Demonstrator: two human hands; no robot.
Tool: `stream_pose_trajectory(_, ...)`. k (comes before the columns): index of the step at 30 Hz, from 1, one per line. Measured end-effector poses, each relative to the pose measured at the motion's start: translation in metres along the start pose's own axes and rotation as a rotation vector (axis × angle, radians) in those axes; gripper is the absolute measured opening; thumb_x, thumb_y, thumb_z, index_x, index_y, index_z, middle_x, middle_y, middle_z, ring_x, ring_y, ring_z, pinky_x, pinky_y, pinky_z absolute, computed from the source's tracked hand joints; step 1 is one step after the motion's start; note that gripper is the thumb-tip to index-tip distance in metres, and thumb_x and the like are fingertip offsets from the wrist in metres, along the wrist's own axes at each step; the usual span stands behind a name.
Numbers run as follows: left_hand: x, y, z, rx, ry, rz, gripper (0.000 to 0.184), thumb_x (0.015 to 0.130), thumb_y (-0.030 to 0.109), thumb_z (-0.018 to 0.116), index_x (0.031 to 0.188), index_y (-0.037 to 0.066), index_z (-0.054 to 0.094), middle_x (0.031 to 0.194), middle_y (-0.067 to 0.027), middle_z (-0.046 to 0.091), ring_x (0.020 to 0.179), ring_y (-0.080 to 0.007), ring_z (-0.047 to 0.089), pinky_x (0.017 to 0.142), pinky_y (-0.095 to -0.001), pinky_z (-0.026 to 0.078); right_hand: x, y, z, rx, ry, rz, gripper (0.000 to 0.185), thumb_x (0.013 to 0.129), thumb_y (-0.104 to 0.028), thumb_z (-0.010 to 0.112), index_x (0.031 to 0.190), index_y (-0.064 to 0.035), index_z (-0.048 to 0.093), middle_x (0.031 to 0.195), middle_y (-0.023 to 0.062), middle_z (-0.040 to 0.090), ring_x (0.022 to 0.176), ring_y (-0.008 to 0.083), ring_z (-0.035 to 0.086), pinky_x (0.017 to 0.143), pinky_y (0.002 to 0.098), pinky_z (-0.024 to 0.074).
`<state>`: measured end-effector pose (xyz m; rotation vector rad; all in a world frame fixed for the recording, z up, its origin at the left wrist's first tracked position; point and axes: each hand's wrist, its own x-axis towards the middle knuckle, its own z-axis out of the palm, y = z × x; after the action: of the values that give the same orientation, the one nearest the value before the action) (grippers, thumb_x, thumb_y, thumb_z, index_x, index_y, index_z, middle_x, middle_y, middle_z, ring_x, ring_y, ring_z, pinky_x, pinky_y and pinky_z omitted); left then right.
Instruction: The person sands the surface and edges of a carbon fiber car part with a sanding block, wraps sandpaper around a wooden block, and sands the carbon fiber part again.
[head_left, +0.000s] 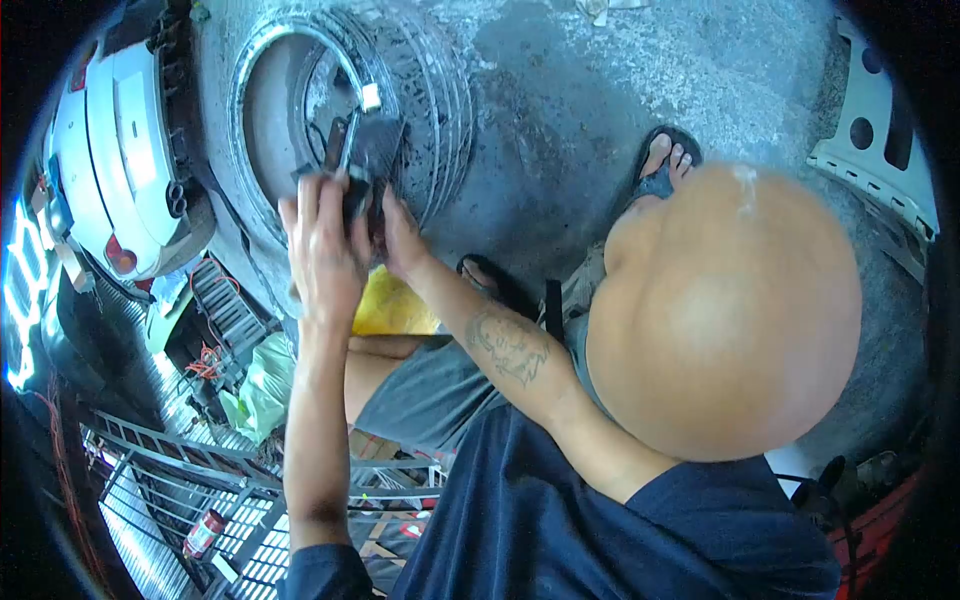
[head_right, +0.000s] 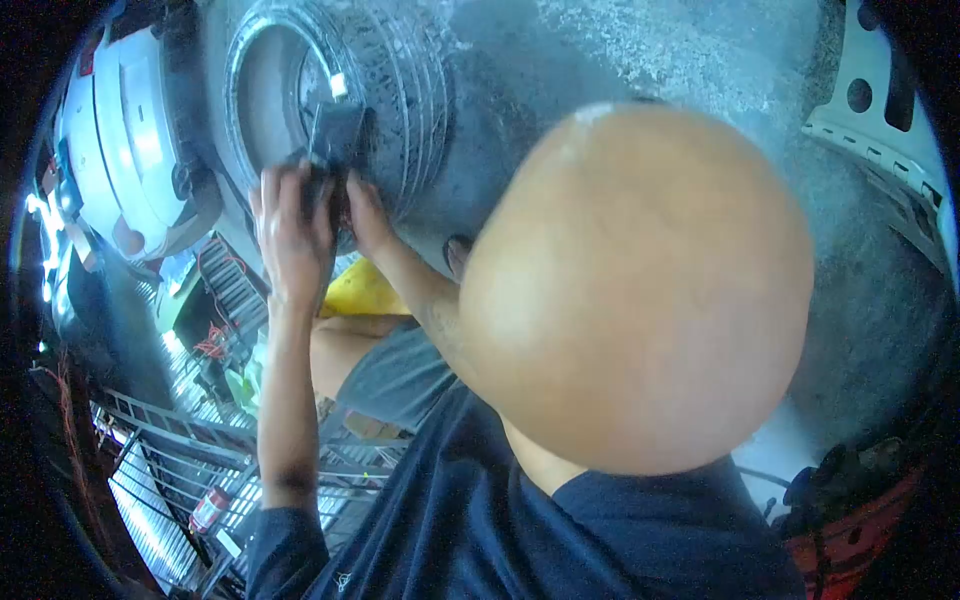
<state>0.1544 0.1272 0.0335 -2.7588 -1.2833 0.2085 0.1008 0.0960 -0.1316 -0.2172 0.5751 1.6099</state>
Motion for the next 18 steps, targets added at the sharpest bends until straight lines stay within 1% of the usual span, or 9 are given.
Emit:
stream_pose_trajectory(1, -0.008, -0.003, 0.001, 0.018, 0.015, 0.000, 0.045, 0.085, 0.000, 0.072, 0.129, -0.001, 0.068, 0.124, -0.0211, 0.063, 0.104, -0.0462, 0.058, 0.097, -0.0524, 0.050, 0.007, 0.003, 0.001, 0.001, -0.009, -0.013, 0.047, 0.113, -0.051, 0.053, 0.117, -0.0107, 0.075, 0.097, -0.0010, 0.073, 0.077, 0.0105, 0.066, 0.065, 0.0290, 0.0509)
stream_pose_trajectory(3, 0.015, 0.003, 0.000, -0.014, -0.035, -0.054, 0.045, 0.085, 0.001, 0.072, 0.129, -0.001, 0.068, 0.123, -0.0201, 0.064, 0.105, -0.0455, 0.058, 0.097, -0.0519, 0.050, 0.002, 0.003, 0.002, 0.012, 0.091, 0.015, 0.048, 0.114, -0.050, 0.052, 0.125, -0.0085, 0.074, 0.107, 0.0033, 0.076, 0.088, 0.0142, 0.070, 0.073, 0.0323, 0.0562)
stream_pose_trajectory(4, 0.028, 0.003, 0.005, 0.001, 0.007, -0.028, 0.045, 0.084, 0.000, 0.072, 0.129, -0.002, 0.068, 0.123, -0.0196, 0.064, 0.104, -0.0452, 0.059, 0.097, -0.0516, 0.051, 0.003, 0.005, -0.003, -0.019, 0.051, -0.008, 0.051, 0.114, -0.051, 0.052, 0.132, -0.0070, 0.071, 0.116, 0.0054, 0.075, 0.096, 0.0169, 0.072, 0.079, 0.0351, 0.0590)
stream_pose_trajectory(7, 0.024, 0.009, 0.009, 0.027, 0.080, -0.005, 0.042, 0.085, 0.001, 0.072, 0.127, -0.001, 0.069, 0.123, -0.0195, 0.065, 0.104, -0.0453, 0.059, 0.095, -0.0512, 0.051, 0.007, 0.009, -0.023, -0.094, -0.062, 0.044, 0.051, 0.114, -0.051, 0.052, 0.136, -0.0083, 0.069, 0.118, 0.0049, 0.075, 0.096, 0.0171, 0.072, 0.079, 0.0356, 0.0593)
stream_pose_trajectory(10, -0.006, 0.000, 0.007, 0.006, 0.058, -0.036, 0.037, 0.089, 0.003, 0.071, 0.126, 0.000, 0.069, 0.123, -0.0204, 0.064, 0.106, -0.0452, 0.058, 0.094, -0.0510, 0.050, 0.005, 0.003, -0.006, -0.101, -0.033, 0.019, 0.053, 0.113, -0.054, 0.051, 0.134, -0.0091, 0.070, 0.117, 0.0042, 0.075, 0.096, 0.0161, 0.072, 0.079, 0.0359, 0.0590)
stream_pose_trajectory(13, 0.032, 0.012, 0.012, 0.072, 0.058, -0.052, 0.038, 0.088, 0.003, 0.072, 0.126, -0.001, 0.068, 0.119, -0.0205, 0.063, 0.104, -0.0443, 0.058, 0.093, -0.0526, 0.050, 0.004, 0.014, -0.011, -0.038, 0.078, 0.026, 0.054, 0.113, -0.056, 0.051, 0.132, -0.0096, 0.070, 0.114, 0.0032, 0.075, 0.095, 0.0150, 0.072, 0.077, 0.0347, 0.0585)
stream_pose_trajectory(15, 0.026, 0.014, 0.013, 0.029, 0.092, -0.048, 0.037, 0.088, 0.004, 0.072, 0.125, -0.002, 0.068, 0.117, -0.0208, 0.063, 0.102, -0.0445, 0.057, 0.092, -0.0540, 0.049, 0.002, 0.000, -0.009, -0.097, -0.051, 0.034, 0.052, 0.113, -0.055, 0.052, 0.131, -0.0097, 0.071, 0.114, 0.0027, 0.075, 0.094, 0.0148, 0.072, 0.077, 0.0339, 0.0583)
stream_pose_trajectory(17, 0.001, 0.012, 0.007, 0.013, 0.075, -0.062, 0.035, 0.089, 0.005, 0.072, 0.123, -0.001, 0.068, 0.119, -0.0210, 0.063, 0.102, -0.0451, 0.057, 0.093, -0.0541, 0.049, -0.006, -0.004, 0.001, -0.042, -0.006, -0.023, 0.053, 0.113, -0.056, 0.052, 0.131, -0.0097, 0.072, 0.115, 0.0029, 0.076, 0.093, 0.0150, 0.071, 0.077, 0.0344, 0.0584)
stream_pose_trajectory(18, -0.004, 0.013, 0.006, 0.016, 0.093, -0.077, 0.033, 0.090, 0.007, 0.073, 0.122, 0.000, 0.069, 0.120, -0.0214, 0.063, 0.103, -0.0460, 0.056, 0.093, -0.0541, 0.048, -0.004, -0.006, 0.003, -0.091, 0.010, 0.031, 0.052, 0.115, -0.055, 0.048, 0.129, -0.0111, 0.072, 0.108, 0.0001, 0.074, 0.087, 0.0118, 0.066, 0.071, 0.0310, 0.0516)
